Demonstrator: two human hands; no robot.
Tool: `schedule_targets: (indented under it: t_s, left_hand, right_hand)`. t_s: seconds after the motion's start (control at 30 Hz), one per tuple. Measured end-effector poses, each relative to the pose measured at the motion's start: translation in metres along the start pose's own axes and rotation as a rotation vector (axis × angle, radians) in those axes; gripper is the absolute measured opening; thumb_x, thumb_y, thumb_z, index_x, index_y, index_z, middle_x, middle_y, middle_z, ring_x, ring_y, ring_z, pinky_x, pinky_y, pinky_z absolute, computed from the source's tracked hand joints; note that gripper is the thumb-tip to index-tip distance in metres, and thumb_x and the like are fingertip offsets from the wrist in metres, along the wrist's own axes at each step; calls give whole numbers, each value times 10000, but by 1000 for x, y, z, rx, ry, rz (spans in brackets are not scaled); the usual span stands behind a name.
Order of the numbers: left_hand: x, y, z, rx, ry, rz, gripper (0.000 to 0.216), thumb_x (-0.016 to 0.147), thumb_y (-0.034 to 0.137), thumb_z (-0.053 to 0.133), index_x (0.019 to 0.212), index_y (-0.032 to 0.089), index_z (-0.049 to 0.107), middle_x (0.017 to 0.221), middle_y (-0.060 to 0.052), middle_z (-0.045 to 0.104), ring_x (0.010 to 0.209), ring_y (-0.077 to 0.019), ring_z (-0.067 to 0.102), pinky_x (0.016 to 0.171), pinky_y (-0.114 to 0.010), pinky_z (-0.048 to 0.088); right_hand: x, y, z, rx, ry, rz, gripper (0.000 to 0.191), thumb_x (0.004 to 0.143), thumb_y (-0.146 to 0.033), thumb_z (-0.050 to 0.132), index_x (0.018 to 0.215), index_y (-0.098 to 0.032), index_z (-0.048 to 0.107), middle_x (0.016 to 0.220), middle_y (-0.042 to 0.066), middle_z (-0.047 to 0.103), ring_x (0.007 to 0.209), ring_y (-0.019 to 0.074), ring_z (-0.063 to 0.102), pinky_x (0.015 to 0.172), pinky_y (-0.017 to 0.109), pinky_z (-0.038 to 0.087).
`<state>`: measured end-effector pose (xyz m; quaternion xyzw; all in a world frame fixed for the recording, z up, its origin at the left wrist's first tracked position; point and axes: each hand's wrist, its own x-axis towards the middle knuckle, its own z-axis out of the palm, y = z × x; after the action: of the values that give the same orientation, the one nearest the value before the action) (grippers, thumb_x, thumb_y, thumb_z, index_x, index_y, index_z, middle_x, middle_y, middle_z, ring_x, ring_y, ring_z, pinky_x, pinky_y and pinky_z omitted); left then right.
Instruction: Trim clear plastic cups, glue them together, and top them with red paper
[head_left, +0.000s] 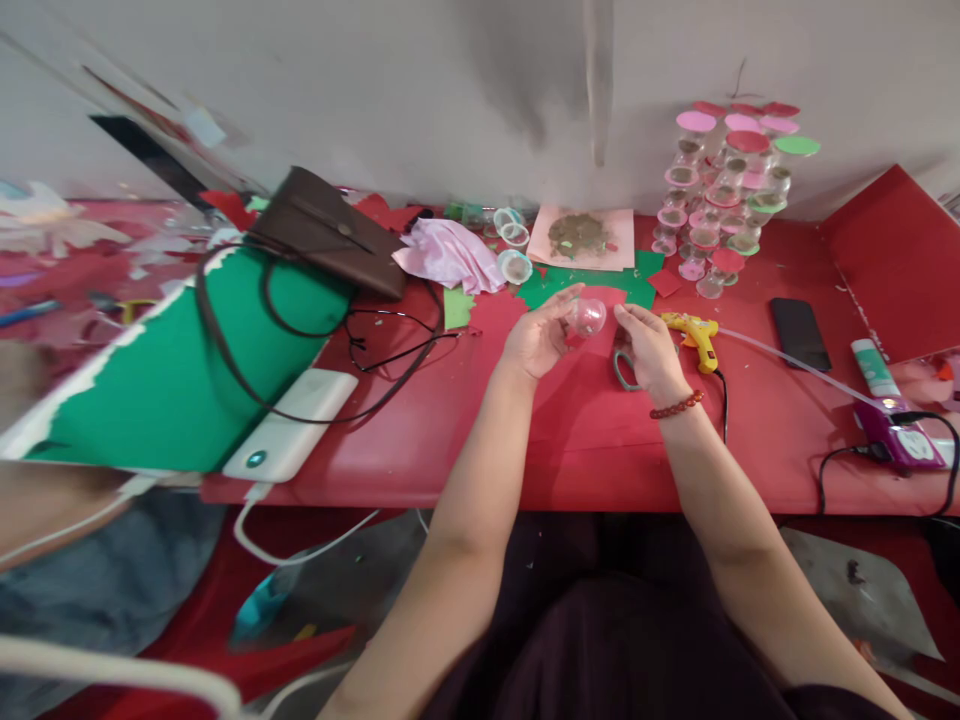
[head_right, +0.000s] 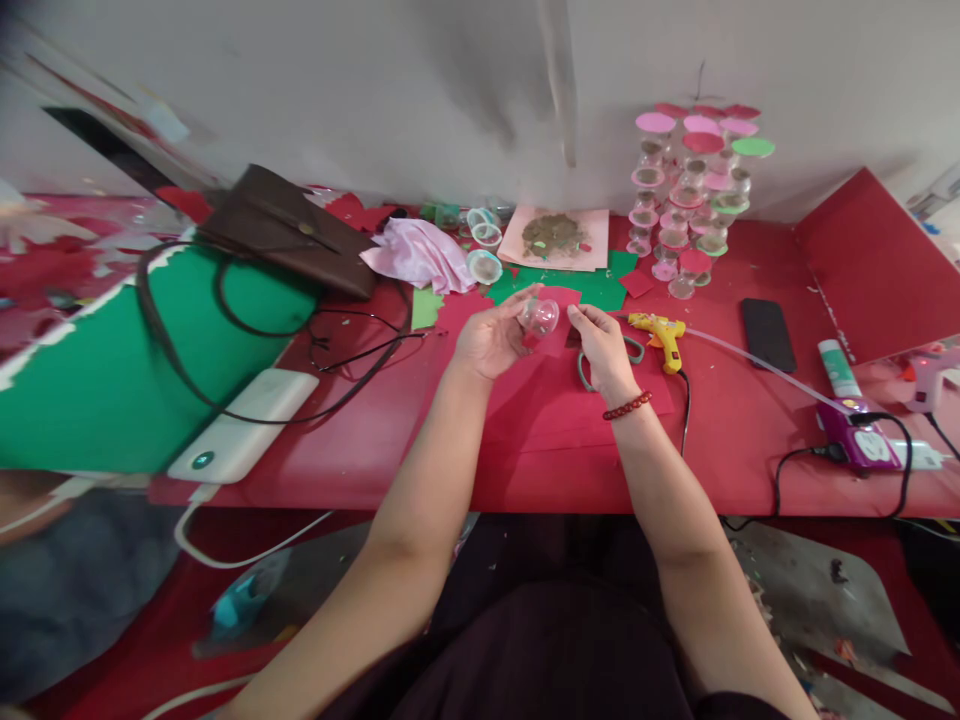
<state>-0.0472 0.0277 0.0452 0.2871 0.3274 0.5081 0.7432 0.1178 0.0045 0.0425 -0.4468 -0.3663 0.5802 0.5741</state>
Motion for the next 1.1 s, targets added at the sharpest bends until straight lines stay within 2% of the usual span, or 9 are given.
schedule_targets:
  t_s: [0.17,0.37,0.47,0.6,0.83,0.93,1.1]
  left_hand:
    - [1,2,-2,-13,27,-44,329,878,217,665,1195,207,754,918,-41,790,820,-168,744,759,-280,597]
    - [6,-3,-6,-36,17,-92,340,909,269,595,1201,197,753,1040,-75,815,969,-223,771,721,-300,594]
    - [9,-8,-5,-98,8,-102,339,938,293,543,1185,189,750,1035,-76,814,908,-208,766,682,-291,579]
    - [14,-14,-7,-205,-18,-143,366,968,295,457,1184,177,728,910,-62,797,755,-202,734,655,-315,569]
    - [15,-19,-6,-248,-19,-175,373,1003,327,406,1121,173,725,859,-72,777,726,-199,716,640,-307,561]
    - [12,-17,-2,-221,-17,-137,350,1004,313,442,1143,163,727,903,-71,788,750,-185,727,642,-290,569]
    - [6,-12,6,-93,61,6,312,881,207,672,1189,189,721,867,-10,770,695,-110,685,625,-208,528]
  right_hand:
    - [-2,-4,1,-21,-6,18,313,791,-454,824,702,-232,622,649,-44,596,607,109,565,634,254,514]
    - [-5,-6,4,40,-48,7,337,778,-451,857,694,-226,620,618,-46,616,588,102,602,620,240,530]
    - [-6,-5,5,66,-98,13,382,763,-501,875,694,-225,620,625,-41,654,567,101,630,619,241,553]
    - [-6,-4,5,89,-152,10,423,722,-563,897,704,-226,641,607,-42,669,571,117,674,632,244,585]
    - [-7,-1,5,102,-179,-2,446,667,-607,904,716,-233,666,609,-35,679,585,125,673,645,254,585]
    - [-5,-1,4,92,-145,-17,433,669,-594,896,720,-230,666,626,-41,669,593,114,645,652,253,562]
    - [2,3,-2,40,15,-59,320,721,-473,868,744,-227,665,644,-69,608,609,85,568,639,225,480]
